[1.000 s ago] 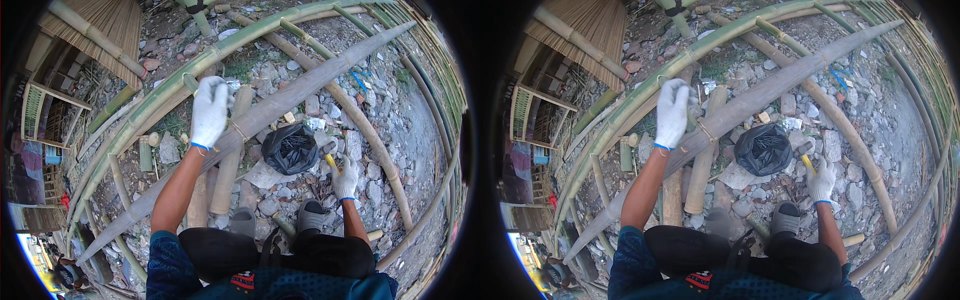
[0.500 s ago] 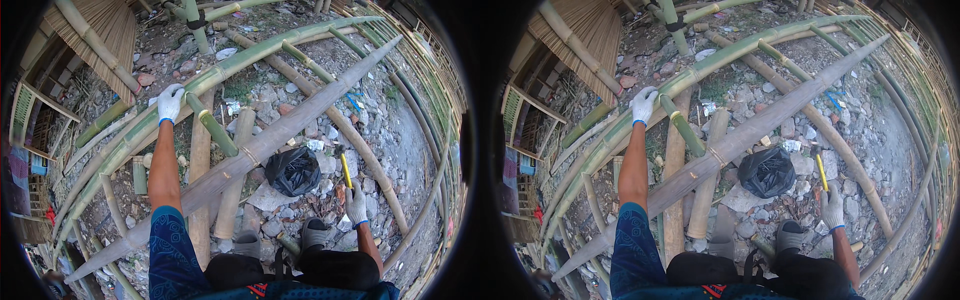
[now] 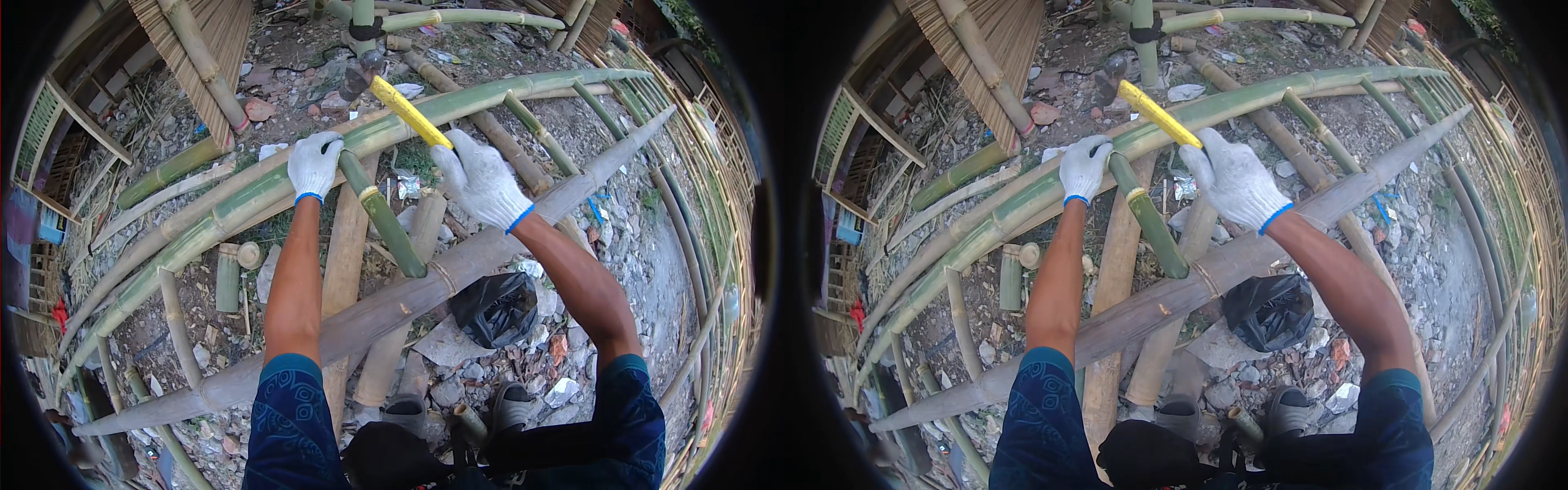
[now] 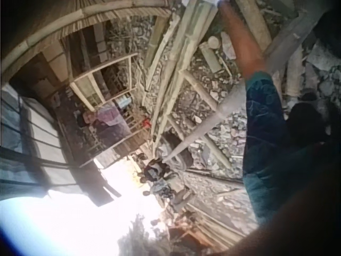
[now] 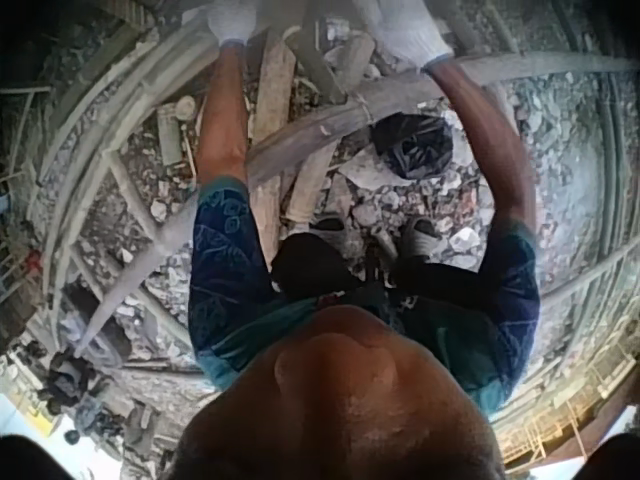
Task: The person assembles a bamboo structure by taking pegs from plastic bags, positioning them into holes in bamboo poles, and driving them in with a hammer.
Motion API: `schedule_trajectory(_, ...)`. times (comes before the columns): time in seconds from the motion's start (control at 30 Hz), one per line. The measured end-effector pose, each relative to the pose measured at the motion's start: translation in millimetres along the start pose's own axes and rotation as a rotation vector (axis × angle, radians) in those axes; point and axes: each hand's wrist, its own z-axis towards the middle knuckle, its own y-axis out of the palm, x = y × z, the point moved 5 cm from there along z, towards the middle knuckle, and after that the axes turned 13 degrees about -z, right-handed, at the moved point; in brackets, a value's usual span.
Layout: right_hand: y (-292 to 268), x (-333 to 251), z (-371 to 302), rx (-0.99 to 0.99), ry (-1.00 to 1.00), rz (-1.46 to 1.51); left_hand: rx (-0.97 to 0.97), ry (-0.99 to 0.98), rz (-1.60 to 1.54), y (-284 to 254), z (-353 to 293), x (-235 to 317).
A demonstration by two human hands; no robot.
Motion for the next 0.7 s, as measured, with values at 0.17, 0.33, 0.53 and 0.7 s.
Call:
schedule_trajectory(0.17,80,8,24,-0.052,0.035,-0.015,0.017,0.023,0.013,-1,-2,6)
schedule_trajectory(0.33,114,21,23,-0.122,0.063,-0.075,-0.012,-0.068,0.096,2,-2,6)
schedule_trajectory(0.53,106,14,23,-0.074,0.021,-0.045,0.004,-0.052,0.103,1,2,3)
schedule_trajectory(0.7,98,5,22,-0.024,0.049,-0.039,-0.001,-0.089,0.043,-4,2,7)
